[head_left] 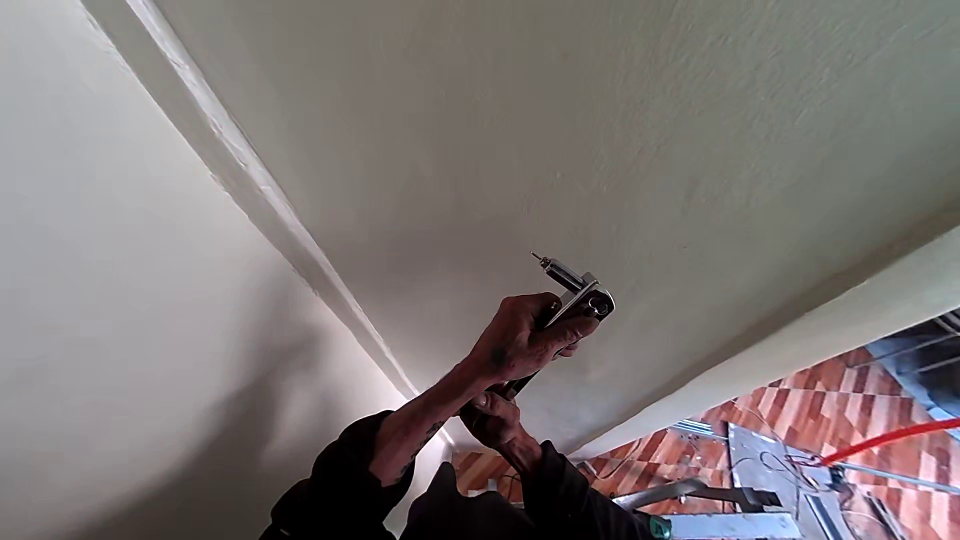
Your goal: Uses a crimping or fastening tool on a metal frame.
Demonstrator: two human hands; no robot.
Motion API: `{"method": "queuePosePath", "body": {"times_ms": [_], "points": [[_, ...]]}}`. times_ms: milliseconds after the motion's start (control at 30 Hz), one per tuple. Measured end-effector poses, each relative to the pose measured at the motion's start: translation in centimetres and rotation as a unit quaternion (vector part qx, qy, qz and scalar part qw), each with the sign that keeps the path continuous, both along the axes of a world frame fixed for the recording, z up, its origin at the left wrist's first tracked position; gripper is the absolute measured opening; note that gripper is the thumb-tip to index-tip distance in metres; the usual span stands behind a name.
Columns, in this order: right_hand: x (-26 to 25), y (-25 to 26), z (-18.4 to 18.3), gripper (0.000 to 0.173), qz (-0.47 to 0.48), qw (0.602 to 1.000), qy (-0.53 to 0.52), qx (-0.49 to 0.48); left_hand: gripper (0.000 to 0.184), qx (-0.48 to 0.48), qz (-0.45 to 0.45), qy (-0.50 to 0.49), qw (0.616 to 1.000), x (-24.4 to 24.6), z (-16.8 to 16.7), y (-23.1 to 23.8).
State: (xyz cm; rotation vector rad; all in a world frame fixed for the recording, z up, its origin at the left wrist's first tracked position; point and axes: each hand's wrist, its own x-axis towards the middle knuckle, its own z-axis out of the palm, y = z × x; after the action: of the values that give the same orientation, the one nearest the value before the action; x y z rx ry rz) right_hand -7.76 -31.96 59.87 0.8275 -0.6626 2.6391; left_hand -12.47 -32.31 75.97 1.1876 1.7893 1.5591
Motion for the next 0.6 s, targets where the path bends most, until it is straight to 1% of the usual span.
{"method": "queuePosePath", "body": {"times_ms": [67, 100, 133, 167, 233, 300, 367, 467, 533, 600], "points": [[-0.1, 0.6, 0.0, 0.015, -0.023, 0.998, -0.043, 0.036, 0.033, -0.04, 0.008, 0.117, 0.992, -0.8, 0.6, -0.3], [0.0, 1.3, -0.4, 0.02, -0.029, 0.996, -0.057, 0.064, 0.037, -0.063, 0.007, 0.171, 0.983, -1.3, 1.1, -0.5], [0.1, 2.2, -0.8, 0.028, -0.031, 0.994, -0.059, 0.089, 0.039, -0.09, -0.006, 0.202, 0.975, -2.0, 1.7, -0.7], [0.4, 3.0, -1.2, 0.035, -0.039, 0.991, -0.059, 0.116, 0.039, -0.119, -0.032, 0.204, 0.971, -2.7, 2.1, -0.7], [2.0, 4.5, -1.5, 0.041, -0.103, 0.971, -0.096, 0.193, 0.036, -0.139, -0.085, 0.154, 0.975, -3.7, 2.1, 0.0], [4.1, 5.4, -1.4, 0.042, -0.175, 0.943, -0.162, 0.23, 0.033, -0.146, -0.127, 0.103, 0.976, -3.9, 1.7, 1.4], [6.3, 6.2, -1.3, 0.043, -0.201, 0.933, -0.211, 0.214, 0.032, -0.133, -0.167, 0.092, 0.973, -3.6, 0.8, 3.2], [10.4, 7.5, 0.3, 0.036, -0.229, 0.91, -0.286, 0.194, 0.031, -0.089, -0.225, 0.07, 0.968, -3.6, -1.0, 6.2], [13.0, 8.5, 1.8, 0.034, -0.248, 0.89, -0.322, 0.208, 0.031, -0.067, -0.259, 0.028, 0.963, -3.4, -1.6, 7.7], [14.6, 8.9, 3.1, 0.036, -0.27, 0.872, -0.337, 0.23, 0.032, -0.051, -0.289, -0.012, 0.956, -3.0, -2.0, 8.9]]}}
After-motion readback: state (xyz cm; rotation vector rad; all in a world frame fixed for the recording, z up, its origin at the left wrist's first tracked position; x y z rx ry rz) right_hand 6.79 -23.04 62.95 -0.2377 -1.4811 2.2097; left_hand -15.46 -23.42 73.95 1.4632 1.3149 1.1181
